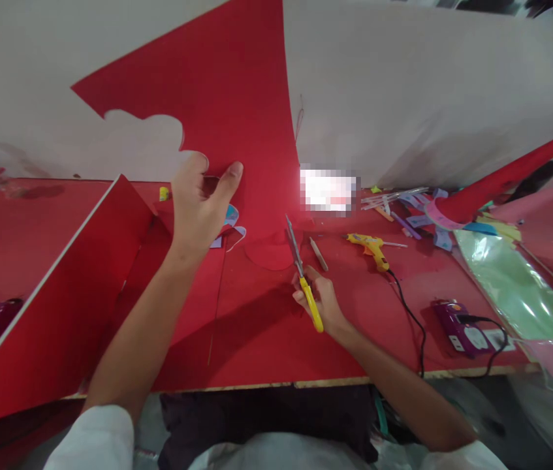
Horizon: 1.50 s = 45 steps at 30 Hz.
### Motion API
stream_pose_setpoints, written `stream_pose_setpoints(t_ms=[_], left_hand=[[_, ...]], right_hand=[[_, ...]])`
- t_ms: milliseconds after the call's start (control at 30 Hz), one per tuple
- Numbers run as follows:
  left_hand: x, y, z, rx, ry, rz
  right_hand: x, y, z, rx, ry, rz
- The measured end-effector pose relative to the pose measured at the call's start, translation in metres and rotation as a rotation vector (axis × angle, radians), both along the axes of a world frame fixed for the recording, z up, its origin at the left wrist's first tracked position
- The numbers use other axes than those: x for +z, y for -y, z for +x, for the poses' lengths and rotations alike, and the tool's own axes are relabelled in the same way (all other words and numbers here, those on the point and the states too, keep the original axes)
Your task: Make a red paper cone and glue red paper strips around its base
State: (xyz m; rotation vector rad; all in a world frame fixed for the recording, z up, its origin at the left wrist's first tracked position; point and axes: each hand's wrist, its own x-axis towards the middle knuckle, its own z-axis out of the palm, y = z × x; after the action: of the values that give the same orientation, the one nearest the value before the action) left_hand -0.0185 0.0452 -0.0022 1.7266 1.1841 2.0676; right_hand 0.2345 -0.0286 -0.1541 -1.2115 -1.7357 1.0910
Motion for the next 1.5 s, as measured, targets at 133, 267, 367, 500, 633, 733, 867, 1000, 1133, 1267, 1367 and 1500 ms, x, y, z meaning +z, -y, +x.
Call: stream_pose_setpoints(t_ms=[133,267,367,500,633,733,867,1000,1133,1267,1367,1500], left_hand=[[-0.002,0.000,0.003,-0.002,0.055,-0.068],[-0.004,0.000,0.005,-0.018,0.080,-0.118],[-0.005,-0.001,0.005,-0.033,0.053,-0.111],[-0.006,-0.001,0.005,-0.050,0.084,-0.136],[-0.007,-0.002,0.004,-0.054,0.103,-0.139],[-0.009,-0.003,0.005,-0.064,0.130,-0.161],[-0.010,-0.003,0.006,-0.081,0.120,-0.131],[-0.009,-0.004,0.007,-0.061,0.099,-0.110],[-0.007,-0.003,0.007,-0.080,0.010,-0.074],[-0.008,-0.004,0.006,-0.075,0.017,-0.092],[-0.009,-0.005,0.004,-0.057,0.050,-0.130],[-0.010,-0.005,0.004,-0.053,0.009,-0.088]], right_hand=[[0.001,0.000,0.000,-0.012,0.013,-0.015],[0.002,0.000,0.000,-0.016,-0.003,0.004],[0.003,0.000,0.000,-0.021,-0.001,0.019],[0.004,0.000,0.000,-0.032,0.004,0.023],[0.004,0.000,0.001,-0.034,0.012,0.028],[0.005,0.000,0.001,-0.029,0.019,0.026],[0.004,0.000,0.001,-0.020,0.035,0.021],[0.004,0.000,0.002,-0.014,0.039,0.031],[0.004,0.000,0.002,-0.024,0.058,0.040],[0.004,0.000,0.002,-0.020,0.060,0.032],[0.004,0.000,0.002,-0.023,0.052,0.039],[0.005,0.000,0.002,-0.027,0.053,0.049]])
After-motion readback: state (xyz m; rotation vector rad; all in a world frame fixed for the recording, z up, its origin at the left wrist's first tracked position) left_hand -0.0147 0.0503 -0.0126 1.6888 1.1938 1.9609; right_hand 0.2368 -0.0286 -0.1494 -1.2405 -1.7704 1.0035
